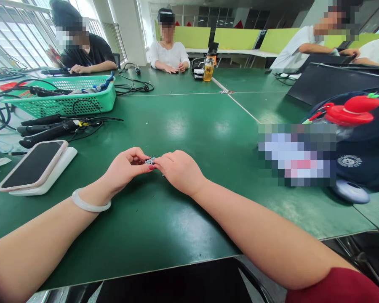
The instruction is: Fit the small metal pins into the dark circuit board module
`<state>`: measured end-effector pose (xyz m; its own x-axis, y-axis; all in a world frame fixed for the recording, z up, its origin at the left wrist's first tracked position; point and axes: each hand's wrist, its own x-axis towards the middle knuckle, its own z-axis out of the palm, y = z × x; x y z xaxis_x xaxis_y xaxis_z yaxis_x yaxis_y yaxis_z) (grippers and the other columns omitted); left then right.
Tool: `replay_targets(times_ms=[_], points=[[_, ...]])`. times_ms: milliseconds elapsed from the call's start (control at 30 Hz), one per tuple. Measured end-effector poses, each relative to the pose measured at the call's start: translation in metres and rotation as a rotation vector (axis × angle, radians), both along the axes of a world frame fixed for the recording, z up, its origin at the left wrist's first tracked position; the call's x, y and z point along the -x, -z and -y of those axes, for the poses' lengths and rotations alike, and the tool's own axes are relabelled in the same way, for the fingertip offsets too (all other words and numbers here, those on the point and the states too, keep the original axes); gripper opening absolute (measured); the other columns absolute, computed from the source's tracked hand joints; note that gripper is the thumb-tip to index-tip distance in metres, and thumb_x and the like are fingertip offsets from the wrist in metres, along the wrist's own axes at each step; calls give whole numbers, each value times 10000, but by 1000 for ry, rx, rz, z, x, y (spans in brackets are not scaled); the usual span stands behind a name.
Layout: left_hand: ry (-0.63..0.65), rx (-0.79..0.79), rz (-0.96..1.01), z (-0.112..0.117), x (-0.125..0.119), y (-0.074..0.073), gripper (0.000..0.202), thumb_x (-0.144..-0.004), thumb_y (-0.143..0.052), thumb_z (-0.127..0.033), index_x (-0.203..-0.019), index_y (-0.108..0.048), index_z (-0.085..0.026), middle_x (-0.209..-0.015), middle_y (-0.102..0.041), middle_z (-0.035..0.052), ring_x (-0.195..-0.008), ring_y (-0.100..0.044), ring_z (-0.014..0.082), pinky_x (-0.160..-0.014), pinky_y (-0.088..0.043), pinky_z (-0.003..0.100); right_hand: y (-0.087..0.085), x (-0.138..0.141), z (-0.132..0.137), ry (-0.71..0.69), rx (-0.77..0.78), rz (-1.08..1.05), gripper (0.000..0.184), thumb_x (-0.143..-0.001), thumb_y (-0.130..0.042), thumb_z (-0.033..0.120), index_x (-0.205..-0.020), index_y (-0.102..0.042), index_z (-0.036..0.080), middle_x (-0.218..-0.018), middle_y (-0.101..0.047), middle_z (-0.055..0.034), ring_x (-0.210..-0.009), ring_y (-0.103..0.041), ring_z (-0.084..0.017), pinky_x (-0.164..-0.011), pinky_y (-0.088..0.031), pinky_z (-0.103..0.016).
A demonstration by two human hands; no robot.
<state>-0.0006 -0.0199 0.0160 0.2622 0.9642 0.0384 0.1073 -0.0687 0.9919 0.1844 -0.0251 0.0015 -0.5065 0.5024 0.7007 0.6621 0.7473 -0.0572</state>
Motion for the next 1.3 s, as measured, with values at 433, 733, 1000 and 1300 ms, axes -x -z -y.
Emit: replay_targets(times_ms=[433, 733, 1000, 1300], points=[[113, 118, 179, 0, 3, 0, 291, -574, -808, -198, -690, -545, -154, -709, -685, -19, -676, -625, 99, -704, -482, 246, -3, 0, 2, -25, -97, -66, 260, -927, -468, 277, -808, -678, 181, -727, -688, -14, -660, -575, -117, -666, -421, -250], [120, 165, 303, 0, 4, -3, 269, -579, -802, -177, -708, -567, -149, -717, -677, -28, -676, -603, 75, -703, -458, 216, -11, -3, 6, -57, 100, -38, 255, -923, -445, 241, -1018, -679, 209, -928, -700, -42, -804, -605, -144, -753, -446, -284], [24, 114, 158, -3, 2, 3, 256, -608, -781, -194, -746, -569, -151, -821, -692, 2, -737, -611, 96, -762, -467, 263, -6, -18, -7, 89, 577, 44, 175, -828, -595, 237, -979, -679, 211, -843, -661, -24, -822, -574, -160, -765, -439, -295], [20, 101, 69, -2, 1, 2, 281, -583, -785, -199, -746, -560, -156, -820, -695, 9, -748, -619, 114, -786, -477, 294, -6, -11, -5, 0, 706, 163, 25, -787, -646, 213, -787, -666, 198, -734, -590, -2, -755, -519, -132, -673, -380, -246]])
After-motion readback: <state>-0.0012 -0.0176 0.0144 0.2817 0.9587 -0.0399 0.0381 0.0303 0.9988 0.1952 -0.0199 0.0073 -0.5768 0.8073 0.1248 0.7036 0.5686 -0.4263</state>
